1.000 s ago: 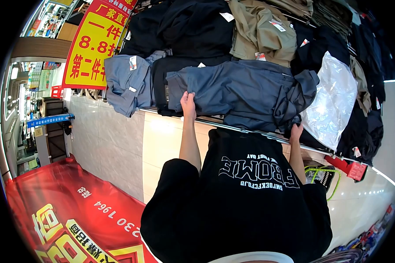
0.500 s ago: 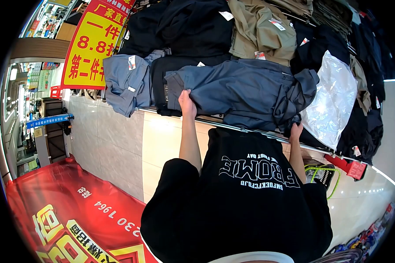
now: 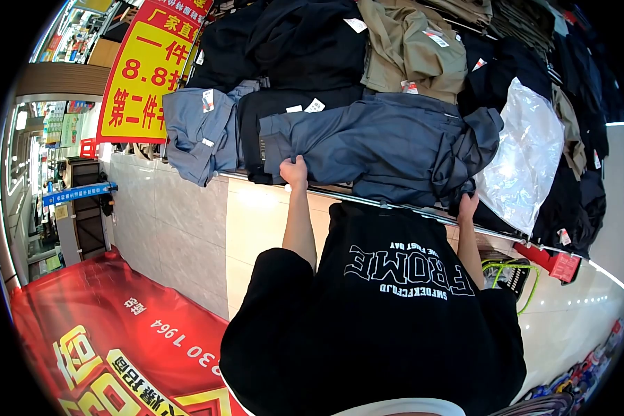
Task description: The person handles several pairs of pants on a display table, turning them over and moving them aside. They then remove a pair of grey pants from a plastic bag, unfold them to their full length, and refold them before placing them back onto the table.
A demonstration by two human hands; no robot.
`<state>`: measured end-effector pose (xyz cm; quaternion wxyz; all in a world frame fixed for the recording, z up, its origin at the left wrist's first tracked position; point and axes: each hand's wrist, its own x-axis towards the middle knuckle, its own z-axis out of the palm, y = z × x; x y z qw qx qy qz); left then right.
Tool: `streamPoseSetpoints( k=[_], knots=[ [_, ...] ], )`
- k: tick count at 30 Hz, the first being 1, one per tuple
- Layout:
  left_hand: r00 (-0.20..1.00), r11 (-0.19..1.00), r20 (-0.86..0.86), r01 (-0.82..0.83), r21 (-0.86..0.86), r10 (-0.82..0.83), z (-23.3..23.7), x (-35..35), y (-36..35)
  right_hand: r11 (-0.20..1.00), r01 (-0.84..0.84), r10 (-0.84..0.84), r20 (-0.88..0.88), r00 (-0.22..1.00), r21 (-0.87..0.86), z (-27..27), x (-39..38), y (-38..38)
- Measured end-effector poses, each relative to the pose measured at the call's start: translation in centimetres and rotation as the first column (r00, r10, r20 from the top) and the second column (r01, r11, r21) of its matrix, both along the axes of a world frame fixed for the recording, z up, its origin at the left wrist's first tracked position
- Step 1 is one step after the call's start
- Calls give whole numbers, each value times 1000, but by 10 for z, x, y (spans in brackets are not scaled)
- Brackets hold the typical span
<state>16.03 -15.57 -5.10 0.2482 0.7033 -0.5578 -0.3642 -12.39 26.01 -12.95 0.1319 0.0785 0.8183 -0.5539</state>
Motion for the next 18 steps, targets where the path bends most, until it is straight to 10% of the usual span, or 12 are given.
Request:
streamPoseSetpoints(
  k=[6,18],
  knots=[
    [928,994,366,98,-48,-74,-1,-6,-3,999,9,-9,7,1000,50,10,2,-3],
    [920,982,391,98,-161,-28,-14,-10,-1,999,10,-9,27,1000,-31,-3,-1,1]
  ],
)
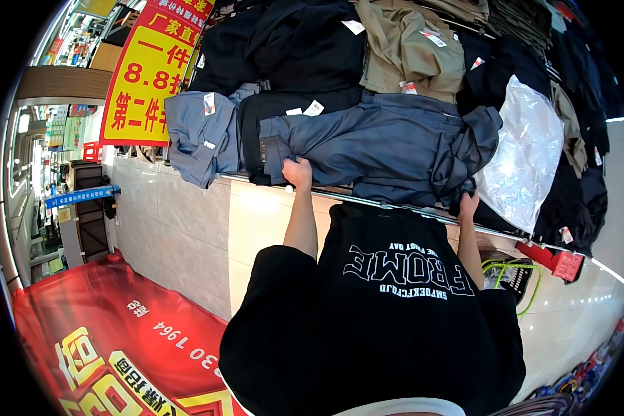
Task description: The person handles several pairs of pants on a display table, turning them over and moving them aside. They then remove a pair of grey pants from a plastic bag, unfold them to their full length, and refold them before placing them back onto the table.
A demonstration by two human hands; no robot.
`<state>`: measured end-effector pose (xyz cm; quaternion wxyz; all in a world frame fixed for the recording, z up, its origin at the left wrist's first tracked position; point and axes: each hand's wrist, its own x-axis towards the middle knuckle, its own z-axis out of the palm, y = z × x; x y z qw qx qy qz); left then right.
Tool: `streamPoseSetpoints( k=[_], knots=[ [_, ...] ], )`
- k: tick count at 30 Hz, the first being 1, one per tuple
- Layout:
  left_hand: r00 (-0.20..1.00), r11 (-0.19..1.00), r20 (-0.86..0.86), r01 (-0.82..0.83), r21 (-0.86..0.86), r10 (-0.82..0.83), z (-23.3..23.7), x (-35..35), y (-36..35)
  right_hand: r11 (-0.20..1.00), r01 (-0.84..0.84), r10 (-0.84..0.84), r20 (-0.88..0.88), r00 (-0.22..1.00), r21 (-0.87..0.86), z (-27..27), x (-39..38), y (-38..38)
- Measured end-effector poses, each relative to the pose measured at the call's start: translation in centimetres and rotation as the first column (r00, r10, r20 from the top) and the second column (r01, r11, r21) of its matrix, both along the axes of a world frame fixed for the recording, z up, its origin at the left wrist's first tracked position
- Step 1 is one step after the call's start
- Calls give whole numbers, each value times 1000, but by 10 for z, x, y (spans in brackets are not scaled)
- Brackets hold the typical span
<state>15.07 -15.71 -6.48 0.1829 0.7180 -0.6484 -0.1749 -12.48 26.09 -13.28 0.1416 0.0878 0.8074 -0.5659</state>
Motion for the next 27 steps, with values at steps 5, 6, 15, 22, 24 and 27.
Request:
streamPoseSetpoints(
  k=[5,6,15,22,24,27],
  knots=[
    [998,1000,-64,-12,-19,11,-1,3,3,999,-17,17,5,1000,34,-2,-1,2],
    [998,1000,-53,-26,0,26,1,2,4,999,-20,19,12,1000,46,-3,-2,3],
    [964,955,24,-265,134,264,13,-14,0,996,-10,13,-40,999,89,-3,-1,1],
    [975,970,105,-209,121,196,17,-17,-5,996,-20,22,-27,999,90,6,0,-2],
    [979,981,141,-160,110,144,16,-18,-5,996,-17,20,-38,999,89,5,1,-2],
    [980,990,174,-109,95,91,11,-17,-9,999,-21,21,-14,1000,48,12,2,-4]
  ],
)
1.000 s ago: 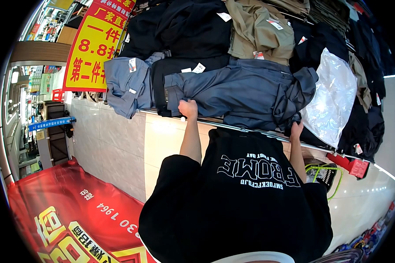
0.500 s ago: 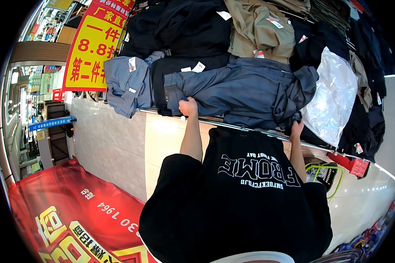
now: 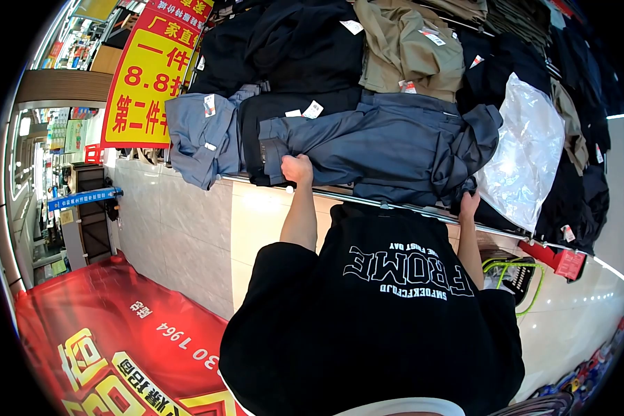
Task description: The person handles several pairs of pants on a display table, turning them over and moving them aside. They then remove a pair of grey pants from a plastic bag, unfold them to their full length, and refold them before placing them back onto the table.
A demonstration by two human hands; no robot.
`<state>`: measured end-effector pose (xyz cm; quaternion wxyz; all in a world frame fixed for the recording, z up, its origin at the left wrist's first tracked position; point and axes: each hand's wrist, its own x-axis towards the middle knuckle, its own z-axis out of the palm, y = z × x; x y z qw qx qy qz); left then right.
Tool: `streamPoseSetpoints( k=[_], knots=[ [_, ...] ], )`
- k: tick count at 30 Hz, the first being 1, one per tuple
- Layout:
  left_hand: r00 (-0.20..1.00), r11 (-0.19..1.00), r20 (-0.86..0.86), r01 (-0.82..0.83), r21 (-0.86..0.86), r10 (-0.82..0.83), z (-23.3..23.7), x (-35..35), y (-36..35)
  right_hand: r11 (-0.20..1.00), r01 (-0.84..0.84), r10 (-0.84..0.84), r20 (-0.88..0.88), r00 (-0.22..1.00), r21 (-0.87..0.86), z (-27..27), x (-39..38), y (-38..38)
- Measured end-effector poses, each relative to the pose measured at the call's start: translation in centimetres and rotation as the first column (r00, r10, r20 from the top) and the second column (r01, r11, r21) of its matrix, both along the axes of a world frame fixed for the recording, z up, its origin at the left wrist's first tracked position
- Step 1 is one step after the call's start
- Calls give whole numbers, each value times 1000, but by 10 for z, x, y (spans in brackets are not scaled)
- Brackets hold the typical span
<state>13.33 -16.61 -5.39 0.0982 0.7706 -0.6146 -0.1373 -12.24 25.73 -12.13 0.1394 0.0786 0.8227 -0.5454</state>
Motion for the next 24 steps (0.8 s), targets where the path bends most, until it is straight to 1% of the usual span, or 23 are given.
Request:
streamPoseSetpoints(
  k=[1,3,7,9,10,12,16,18,19,21,22,24],
  knots=[
    [1000,1000,0,2,-1,-2,-3,0,0,1000,2,-2,0,1000,-1,3,1,-1],
    [1000,998,-13,20,-59,-21,-5,1,2,1000,9,-9,-2,1000,2,4,1,-2],
    [1000,997,-30,4,-76,-6,-8,4,6,1000,4,-4,-4,1000,1,-1,0,1],
    [989,987,-147,-10,-158,-13,-20,13,4,1000,5,-5,1,1000,28,-4,-1,2],
    [989,987,-147,-13,-158,-11,-26,19,5,1000,3,-3,1,1000,28,-6,-2,2],
    [950,950,-304,-25,-311,-74,-35,29,8,1000,0,0,-9,1000,-23,-6,-1,2],
    [947,945,-320,-67,-319,-40,-37,26,14,1000,4,-4,-5,1000,14,-9,-2,4],
    [931,952,-365,-137,-273,29,-35,21,14,999,22,-21,-28,999,40,-18,-4,5],
    [930,952,-365,-139,-273,32,-34,18,14,999,20,-19,-28,999,41,-23,-6,7],
    [937,946,-337,-184,-267,87,-33,14,15,1000,-17,17,-12,1000,-13,-10,-3,4],
    [937,947,-337,-184,-263,89,-32,12,15,1000,-17,17,-12,1000,-9,-4,-1,3],
    [879,953,-417,-290,-85,231,-16,7,13,999,-4,4,-10,1000,32,-1,-1,1]
  ],
)
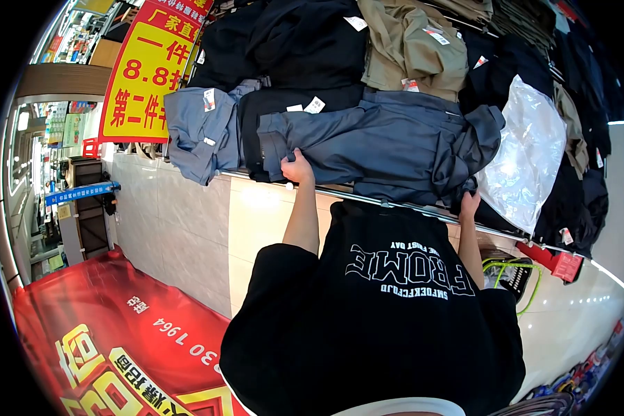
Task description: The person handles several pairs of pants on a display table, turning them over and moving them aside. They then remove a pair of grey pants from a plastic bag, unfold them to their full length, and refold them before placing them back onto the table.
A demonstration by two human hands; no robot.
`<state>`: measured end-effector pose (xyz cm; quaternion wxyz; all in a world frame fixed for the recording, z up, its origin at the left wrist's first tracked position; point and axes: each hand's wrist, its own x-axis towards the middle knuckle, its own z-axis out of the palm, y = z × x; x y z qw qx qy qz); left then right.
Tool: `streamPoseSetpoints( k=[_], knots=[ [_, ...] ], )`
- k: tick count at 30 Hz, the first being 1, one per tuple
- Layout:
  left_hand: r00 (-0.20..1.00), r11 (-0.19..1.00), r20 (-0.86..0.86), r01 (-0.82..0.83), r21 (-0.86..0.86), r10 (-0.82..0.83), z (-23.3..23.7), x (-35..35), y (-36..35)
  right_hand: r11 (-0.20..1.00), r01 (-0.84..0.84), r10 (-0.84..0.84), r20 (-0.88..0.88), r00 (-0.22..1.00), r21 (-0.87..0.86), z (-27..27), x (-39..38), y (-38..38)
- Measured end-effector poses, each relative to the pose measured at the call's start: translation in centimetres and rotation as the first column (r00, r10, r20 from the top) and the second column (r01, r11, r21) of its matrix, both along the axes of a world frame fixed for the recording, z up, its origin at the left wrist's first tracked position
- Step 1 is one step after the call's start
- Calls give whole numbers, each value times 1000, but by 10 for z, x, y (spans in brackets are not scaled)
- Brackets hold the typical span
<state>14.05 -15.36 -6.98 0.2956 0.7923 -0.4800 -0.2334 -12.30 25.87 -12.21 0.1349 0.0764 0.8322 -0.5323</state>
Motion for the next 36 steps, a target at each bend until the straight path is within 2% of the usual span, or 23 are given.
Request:
streamPoseSetpoints(
  k=[4,10,12,19,22,24,27,31,36],
  knots=[
    [1000,999,-19,-23,38,23,-13,2,-8,1000,-17,17,-21,1000,-9,-8,-3,3],
    [1000,996,-3,21,-90,-22,-27,6,-3,1000,-4,4,5,1000,-17,4,1,-2],
    [997,988,60,53,-147,-45,-21,4,2,1000,9,-9,9,1000,-7,2,0,-1],
    [992,977,54,122,-176,-114,-16,7,4,1000,28,-28,35,999,-4,14,3,-7],
    [987,954,31,158,-256,-155,-17,11,7,1000,22,-21,31,999,-19,-2,-1,1],
    [958,868,31,270,-416,-283,-15,14,9,999,-9,10,24,1000,-37,-7,-2,3],
    [934,815,50,333,-473,-353,-5,15,15,999,-3,5,40,999,-51,-9,-2,4],
    [928,813,68,355,-463,-366,3,14,20,999,4,-3,28,1000,-35,-17,-4,7],
    [949,851,91,312,-422,-302,-1,9,18,1000,-3,4,30,1000,-15,-20,-5,8]
  ],
)
